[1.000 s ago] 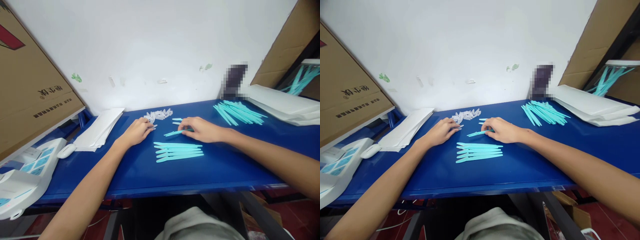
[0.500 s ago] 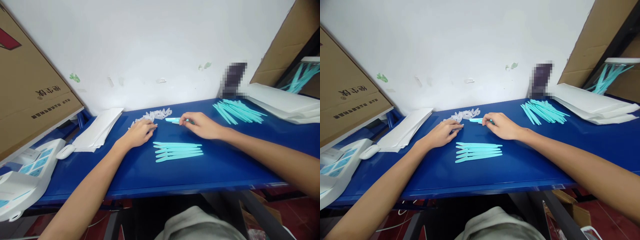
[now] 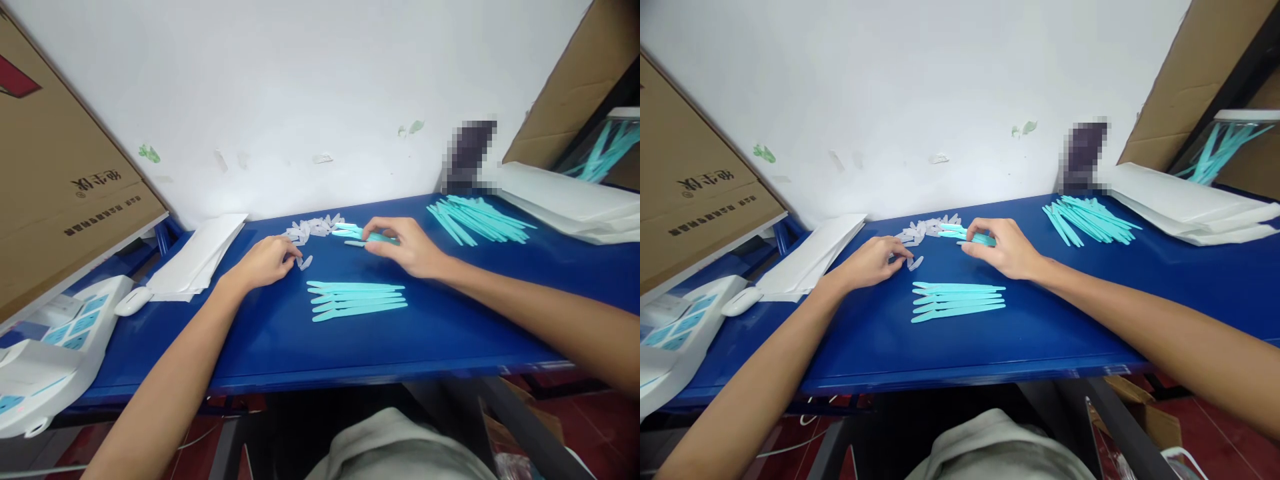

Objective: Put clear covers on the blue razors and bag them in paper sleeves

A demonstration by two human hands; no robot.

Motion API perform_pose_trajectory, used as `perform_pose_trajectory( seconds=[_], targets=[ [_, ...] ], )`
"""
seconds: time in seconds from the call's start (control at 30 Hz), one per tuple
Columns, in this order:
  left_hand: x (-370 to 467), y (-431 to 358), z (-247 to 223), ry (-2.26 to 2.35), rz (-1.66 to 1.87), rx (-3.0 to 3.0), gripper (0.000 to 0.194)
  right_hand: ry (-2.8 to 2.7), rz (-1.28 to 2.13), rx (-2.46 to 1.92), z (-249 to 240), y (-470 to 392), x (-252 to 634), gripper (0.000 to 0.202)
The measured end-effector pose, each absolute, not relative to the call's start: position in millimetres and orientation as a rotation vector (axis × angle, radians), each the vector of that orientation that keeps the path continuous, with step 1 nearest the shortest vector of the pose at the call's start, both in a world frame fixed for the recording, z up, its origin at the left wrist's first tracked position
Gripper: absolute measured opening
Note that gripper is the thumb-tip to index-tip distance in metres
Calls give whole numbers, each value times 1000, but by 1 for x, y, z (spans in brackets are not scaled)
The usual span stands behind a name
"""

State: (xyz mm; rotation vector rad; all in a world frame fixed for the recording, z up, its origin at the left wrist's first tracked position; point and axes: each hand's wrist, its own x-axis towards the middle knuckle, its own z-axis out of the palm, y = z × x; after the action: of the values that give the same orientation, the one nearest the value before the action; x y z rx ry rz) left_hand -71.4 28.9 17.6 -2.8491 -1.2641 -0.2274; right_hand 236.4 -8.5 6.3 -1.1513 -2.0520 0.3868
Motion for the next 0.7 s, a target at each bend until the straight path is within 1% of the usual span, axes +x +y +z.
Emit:
perform_pose_trajectory(
  seconds=[0.23, 0.4, 0.6, 0.7],
  targets=[
    [-80, 26, 28, -1246, -254, -3090, 19, -2107, 325, -1284, 5, -8, 232, 15],
    [-70, 25, 21, -1240, -368, -3054, 18, -2153, 295, -1272, 2, -7, 232, 13],
    [-64, 23, 18, -1150, -417, -3241, 17, -2191, 223, -1285, -3, -2, 236, 13],
    [-68, 25, 17, -1116, -452, -3266, 16, -2201, 234, -1285, -4, -1, 237, 18]
  ],
)
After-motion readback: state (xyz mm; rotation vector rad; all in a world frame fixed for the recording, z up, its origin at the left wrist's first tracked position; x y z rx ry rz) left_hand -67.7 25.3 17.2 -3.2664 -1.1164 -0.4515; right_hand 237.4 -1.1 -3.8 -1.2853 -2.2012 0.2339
